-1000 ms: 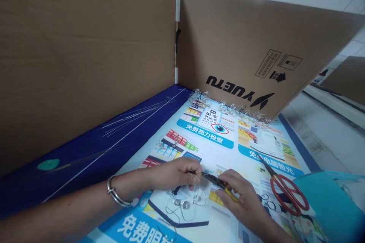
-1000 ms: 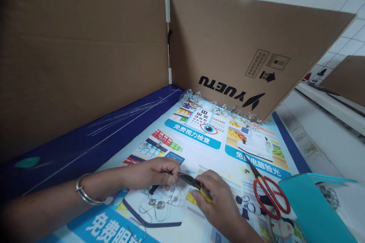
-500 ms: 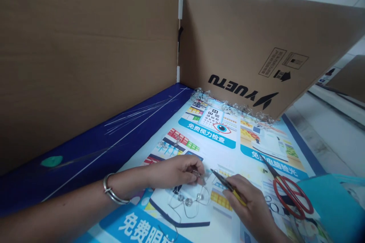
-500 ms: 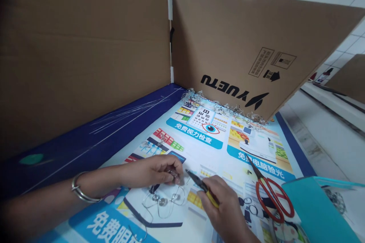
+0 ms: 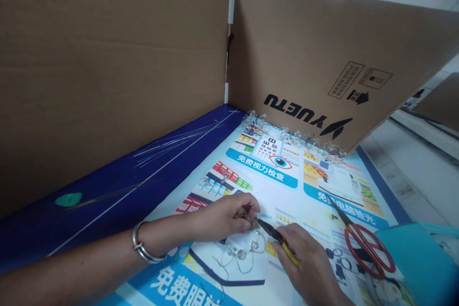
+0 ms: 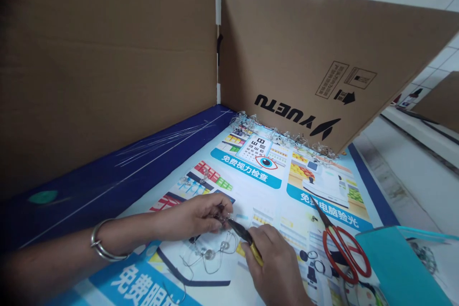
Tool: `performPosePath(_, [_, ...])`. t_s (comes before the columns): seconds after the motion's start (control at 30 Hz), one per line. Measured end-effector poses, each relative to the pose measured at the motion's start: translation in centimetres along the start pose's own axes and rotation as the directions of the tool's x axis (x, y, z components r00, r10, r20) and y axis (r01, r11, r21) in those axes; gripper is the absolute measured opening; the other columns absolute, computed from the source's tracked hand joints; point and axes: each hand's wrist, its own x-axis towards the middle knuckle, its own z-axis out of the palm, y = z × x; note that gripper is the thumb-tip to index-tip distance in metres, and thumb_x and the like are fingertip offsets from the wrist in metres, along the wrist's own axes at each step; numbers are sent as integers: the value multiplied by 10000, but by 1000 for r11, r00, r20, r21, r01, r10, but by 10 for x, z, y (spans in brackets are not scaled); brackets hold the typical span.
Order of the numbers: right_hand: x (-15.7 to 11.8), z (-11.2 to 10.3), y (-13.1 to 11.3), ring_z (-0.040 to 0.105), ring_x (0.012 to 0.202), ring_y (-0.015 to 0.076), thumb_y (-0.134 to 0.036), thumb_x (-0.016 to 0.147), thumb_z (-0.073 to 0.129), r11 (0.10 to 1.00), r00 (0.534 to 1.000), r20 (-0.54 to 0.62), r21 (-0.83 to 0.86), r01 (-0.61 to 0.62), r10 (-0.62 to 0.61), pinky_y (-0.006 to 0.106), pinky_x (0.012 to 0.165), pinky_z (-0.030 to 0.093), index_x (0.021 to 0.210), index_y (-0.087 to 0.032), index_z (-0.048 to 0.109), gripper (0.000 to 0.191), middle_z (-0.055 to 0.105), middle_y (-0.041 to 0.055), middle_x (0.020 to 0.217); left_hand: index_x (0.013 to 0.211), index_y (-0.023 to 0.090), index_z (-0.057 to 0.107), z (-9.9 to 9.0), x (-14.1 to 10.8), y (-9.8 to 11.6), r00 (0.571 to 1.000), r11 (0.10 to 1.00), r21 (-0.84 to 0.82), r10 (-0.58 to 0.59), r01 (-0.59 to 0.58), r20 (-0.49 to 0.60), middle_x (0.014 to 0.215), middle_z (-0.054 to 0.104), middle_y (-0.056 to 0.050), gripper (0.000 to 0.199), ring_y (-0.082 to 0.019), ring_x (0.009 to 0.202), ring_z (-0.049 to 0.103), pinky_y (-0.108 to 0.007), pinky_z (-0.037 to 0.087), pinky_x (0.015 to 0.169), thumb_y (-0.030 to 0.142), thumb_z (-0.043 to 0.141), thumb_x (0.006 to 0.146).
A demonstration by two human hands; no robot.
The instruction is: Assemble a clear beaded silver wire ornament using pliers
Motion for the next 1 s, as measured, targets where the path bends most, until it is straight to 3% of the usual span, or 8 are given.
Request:
performPosePath(0.23, [-1,2,1,597,807,189,-269,845,483,999,1000,9,-12,-30,30,293,713,503,986,-199,564,177,611,67,868,1082,202,454,-4,-3,6,997,994,88,57,-62,51,960,546,-26,333,-131,832,517,-234,421,692,107,505,767])
performPosePath(0.43, [-1,3,2,593,834,195,-270,840,497,998,998,-9,-1,-68,68,311,722,501,1003,-202,553,185,611,62,899,1079,195,484,-5,-4,10,999,969,245,31,-19,-44,930,560,-17,324,-129,792,521,-220,417,660,116,489,765])
performPosePath(0.7, [0,7,4,600,826,191,-265,836,503,998,998,-55,-54,-31,28,301,729,509,1009,-198,555,192,613,65,901,1022,194,532,3,-4,3,962,783,619,209,-58,-173,939,564,-42,254,-173,847,514,-275,408,758,136,482,780])
performPosePath(1.0, [4,8,4,606,847,188,-268,843,499,999,993,-113,-40,11,-16,295,730,518,1011,-191,561,195,620,73,917,1012,195,513,9,-9,-2,921,732,681,283,-27,-267,1003,533,-60,304,-207,959,470,-315,378,842,72,479,736])
